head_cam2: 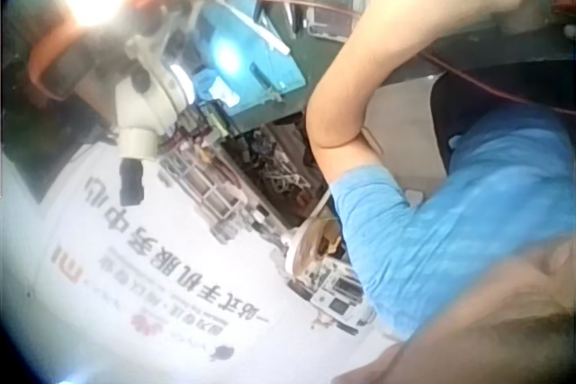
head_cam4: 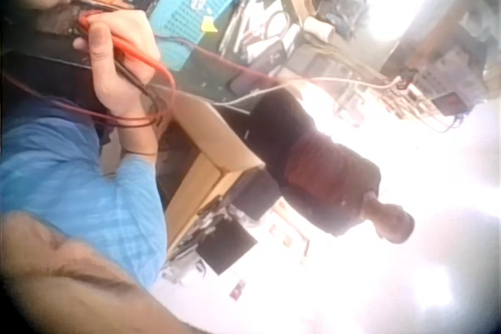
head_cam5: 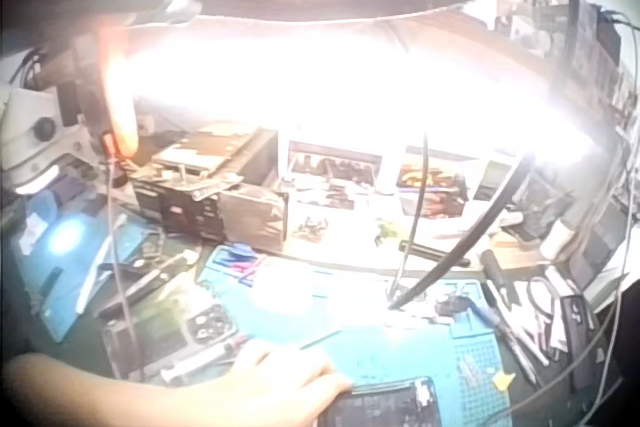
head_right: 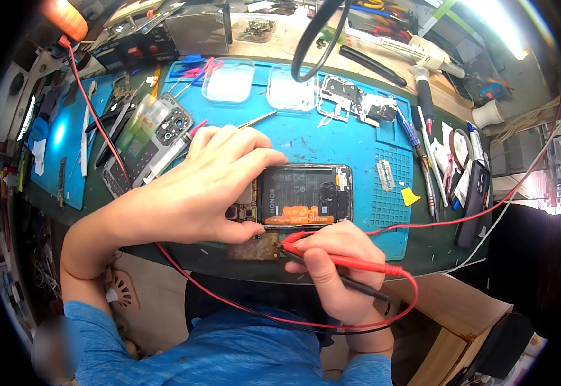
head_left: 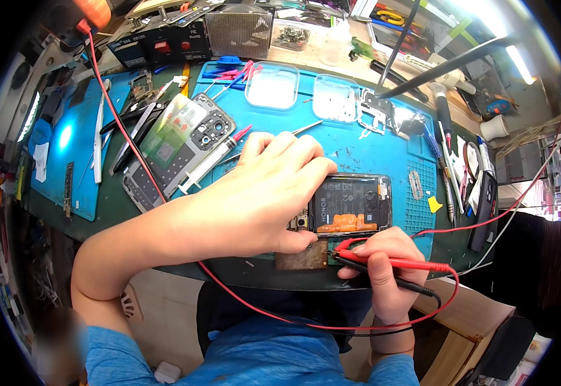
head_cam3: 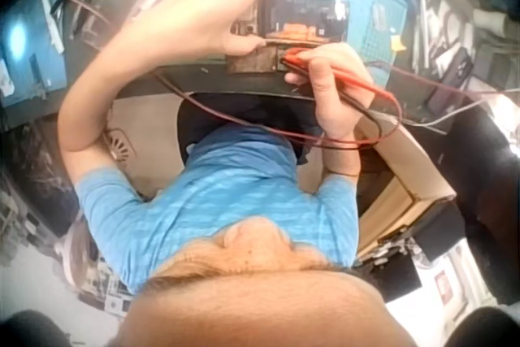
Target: The person uses multimeter probes to test points on a disassembled smartphone motherboard and battery. They then remove the battery from the phone chassis and scrape the battery surface with a small tool.
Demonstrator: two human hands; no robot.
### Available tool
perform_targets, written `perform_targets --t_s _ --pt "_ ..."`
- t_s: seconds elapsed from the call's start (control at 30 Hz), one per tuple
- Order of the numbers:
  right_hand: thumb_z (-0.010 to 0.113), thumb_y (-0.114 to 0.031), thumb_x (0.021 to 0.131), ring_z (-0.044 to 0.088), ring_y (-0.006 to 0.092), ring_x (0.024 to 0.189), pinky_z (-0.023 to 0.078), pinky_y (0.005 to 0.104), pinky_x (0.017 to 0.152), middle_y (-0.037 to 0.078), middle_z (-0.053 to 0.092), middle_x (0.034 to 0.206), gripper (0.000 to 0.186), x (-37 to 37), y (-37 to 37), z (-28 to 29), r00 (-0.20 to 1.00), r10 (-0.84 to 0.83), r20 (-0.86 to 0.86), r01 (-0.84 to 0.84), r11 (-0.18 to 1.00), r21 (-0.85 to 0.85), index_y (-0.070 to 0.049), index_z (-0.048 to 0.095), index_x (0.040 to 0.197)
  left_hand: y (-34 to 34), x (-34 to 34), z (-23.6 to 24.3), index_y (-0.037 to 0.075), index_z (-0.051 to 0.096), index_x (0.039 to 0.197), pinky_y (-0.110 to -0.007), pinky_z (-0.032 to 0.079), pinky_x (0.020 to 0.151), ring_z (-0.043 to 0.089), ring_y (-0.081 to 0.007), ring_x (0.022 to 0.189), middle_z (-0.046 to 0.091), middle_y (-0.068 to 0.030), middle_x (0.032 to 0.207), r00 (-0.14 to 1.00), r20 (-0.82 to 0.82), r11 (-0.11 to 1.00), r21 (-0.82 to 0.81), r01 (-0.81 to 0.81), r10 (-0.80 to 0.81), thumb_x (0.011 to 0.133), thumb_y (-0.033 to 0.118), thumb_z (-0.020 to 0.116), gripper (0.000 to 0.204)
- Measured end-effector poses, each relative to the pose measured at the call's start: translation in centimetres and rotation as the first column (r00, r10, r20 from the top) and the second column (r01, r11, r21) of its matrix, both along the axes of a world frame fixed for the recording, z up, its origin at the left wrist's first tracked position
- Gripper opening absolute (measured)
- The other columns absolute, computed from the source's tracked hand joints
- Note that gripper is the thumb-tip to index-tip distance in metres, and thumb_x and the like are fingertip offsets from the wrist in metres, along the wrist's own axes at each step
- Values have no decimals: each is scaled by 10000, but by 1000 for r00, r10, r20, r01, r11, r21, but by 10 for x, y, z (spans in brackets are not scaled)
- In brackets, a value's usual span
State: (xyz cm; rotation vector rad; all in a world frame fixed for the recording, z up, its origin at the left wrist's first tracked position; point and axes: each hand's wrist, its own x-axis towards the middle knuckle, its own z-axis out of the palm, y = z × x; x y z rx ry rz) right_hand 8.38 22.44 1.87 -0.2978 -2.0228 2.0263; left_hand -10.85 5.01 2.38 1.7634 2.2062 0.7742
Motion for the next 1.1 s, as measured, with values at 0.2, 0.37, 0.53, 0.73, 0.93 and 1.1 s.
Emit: perform_targets --t_s 0.2,0.37,0.53,0.73,0.93,1.1 --pt "675 -134 1018 714 200 824 669 306 678 163 671 982 180 0 1 -3 1000 -2 7 1 995 97 35 737 1012 -2 -1 -2 11 518 1389 -446 333 1057 487 -323 1219 522 -144 1288 1000 -5 1000 3 0 0 732 235 882 784" --pt "678 -147 1020 719 195 806 656 303 670 153 677 972 183 -2 1 -5 1000 0 -26 4 991 136 27 737 1024 -1 -1 -3 7 524 1396 -456 331 1076 487 -334 1234 521 -155 1306 1000 11 1000 9 3 -3 730 233 882 789" --pt "694 -162 1015 722 184 812 629 300 693 148 697 967 182 -1 2 -7 999 26 -24 -22 986 168 14 737 1033 -4 0 0 6 525 1406 -458 331 1076 486 -338 1238 519 -157 1306 1000 15 1000 10 -3 2 729 224 882 796" --pt "737 -131 977 704 217 887 569 349 809 102 766 929 117 -4 4 -5 997 75 -21 -66 961 267 -23 750 1020 -6 0 1 7 521 1419 -462 320 1085 483 -335 1244 514 -155 1315 999 37 1000 -8 -7 7 733 231 889 810" --pt "747 -250 959 659 211 804 537 355 754 83 764 854 221 -15 0 -1 995 93 -34 -72 919 387 -32 760 925 -7 4 5 16 523 1433 -475 304 1101 479 -339 1259 510 -148 1327 998 42 999 -30 -35 36 729 231 892 823" --pt "749 -81 945 694 213 875 565 342 801 77 762 890 97 -15 6 5 987 158 18 -153 914 377 -12 770 1010 -9 10 5 33 510 1462 -477 306 1105 481 -322 1290 510 -138 1360 996 29 996 -16 -85 86 739 224 881 835"
